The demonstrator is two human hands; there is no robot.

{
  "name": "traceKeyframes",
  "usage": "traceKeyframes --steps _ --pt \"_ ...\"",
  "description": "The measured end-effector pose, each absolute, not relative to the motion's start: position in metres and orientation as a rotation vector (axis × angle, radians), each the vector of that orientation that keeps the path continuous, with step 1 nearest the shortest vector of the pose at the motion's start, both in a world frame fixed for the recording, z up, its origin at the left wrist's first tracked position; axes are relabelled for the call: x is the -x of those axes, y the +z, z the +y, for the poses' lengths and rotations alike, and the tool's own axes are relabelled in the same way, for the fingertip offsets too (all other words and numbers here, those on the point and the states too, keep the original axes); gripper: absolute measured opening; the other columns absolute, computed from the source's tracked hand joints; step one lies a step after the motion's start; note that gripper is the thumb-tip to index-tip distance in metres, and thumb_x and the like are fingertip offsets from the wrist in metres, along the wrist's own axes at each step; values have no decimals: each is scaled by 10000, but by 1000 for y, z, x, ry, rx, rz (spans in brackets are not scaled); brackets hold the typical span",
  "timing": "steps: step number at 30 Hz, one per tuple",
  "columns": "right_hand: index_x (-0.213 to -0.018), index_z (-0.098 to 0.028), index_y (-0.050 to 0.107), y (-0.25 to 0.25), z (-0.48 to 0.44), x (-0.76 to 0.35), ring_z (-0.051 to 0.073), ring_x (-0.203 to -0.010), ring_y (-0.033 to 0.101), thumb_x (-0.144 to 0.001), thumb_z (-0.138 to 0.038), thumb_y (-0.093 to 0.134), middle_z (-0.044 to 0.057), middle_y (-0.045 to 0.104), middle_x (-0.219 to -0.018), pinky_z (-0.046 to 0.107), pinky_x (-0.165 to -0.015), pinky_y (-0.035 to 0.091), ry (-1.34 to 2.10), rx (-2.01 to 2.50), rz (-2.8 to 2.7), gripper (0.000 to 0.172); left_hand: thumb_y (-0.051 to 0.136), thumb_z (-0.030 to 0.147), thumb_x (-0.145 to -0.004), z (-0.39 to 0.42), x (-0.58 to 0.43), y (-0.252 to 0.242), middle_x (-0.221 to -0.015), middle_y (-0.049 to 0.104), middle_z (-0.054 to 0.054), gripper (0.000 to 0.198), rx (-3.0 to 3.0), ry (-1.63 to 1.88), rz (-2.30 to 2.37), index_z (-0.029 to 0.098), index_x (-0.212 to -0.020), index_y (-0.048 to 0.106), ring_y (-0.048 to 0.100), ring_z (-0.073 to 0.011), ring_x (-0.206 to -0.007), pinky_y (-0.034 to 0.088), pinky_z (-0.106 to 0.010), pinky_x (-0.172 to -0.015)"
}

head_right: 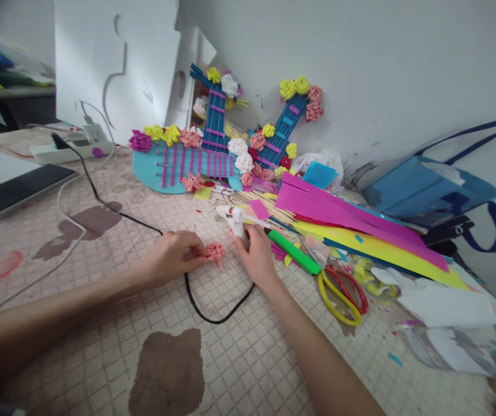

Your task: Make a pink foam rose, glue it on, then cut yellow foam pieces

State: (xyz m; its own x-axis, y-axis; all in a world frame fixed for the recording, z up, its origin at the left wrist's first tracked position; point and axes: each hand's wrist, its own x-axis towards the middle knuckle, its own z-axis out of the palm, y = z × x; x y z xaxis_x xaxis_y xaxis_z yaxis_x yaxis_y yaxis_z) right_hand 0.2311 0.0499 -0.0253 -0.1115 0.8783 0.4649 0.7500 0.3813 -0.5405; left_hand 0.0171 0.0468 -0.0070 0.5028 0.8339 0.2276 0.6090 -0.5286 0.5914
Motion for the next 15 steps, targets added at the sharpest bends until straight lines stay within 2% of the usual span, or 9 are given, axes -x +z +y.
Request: traceKeyframes --steps 4,10,15 --pt "-1085 -186 511 -23 44 -232 227 -922 531 -851 -338 508 105 565 -1027 342 -710 458 235 1374 -1838 279 605 373 -788 47 -17 -8 -718 619 -15 225 -2325 704 1172 163 -708 606 532 -117 -642 366 -224 -597" --pt "-1095 -186 492 -26 42 -235 226 -947 529 -845 -259 499 107 556 -1050 349 -729 463 281 1362 -1826 260 612 361 -782 47 -17 -7 -715 619 -12 206 -2312 691 1189 166 -714 613 540 -125 -661 366 -226 -605" --pt "-1112 -190 481 -29 45 -235 219 -927 532 -847 -259 487 106 554 -1046 346 -720 467 269 1353 -1801 275 606 358 -784 47 -17 -7 -717 619 -12 204 -2317 693 1186 166 -716 611 539 -125 -657 365 -229 -604"
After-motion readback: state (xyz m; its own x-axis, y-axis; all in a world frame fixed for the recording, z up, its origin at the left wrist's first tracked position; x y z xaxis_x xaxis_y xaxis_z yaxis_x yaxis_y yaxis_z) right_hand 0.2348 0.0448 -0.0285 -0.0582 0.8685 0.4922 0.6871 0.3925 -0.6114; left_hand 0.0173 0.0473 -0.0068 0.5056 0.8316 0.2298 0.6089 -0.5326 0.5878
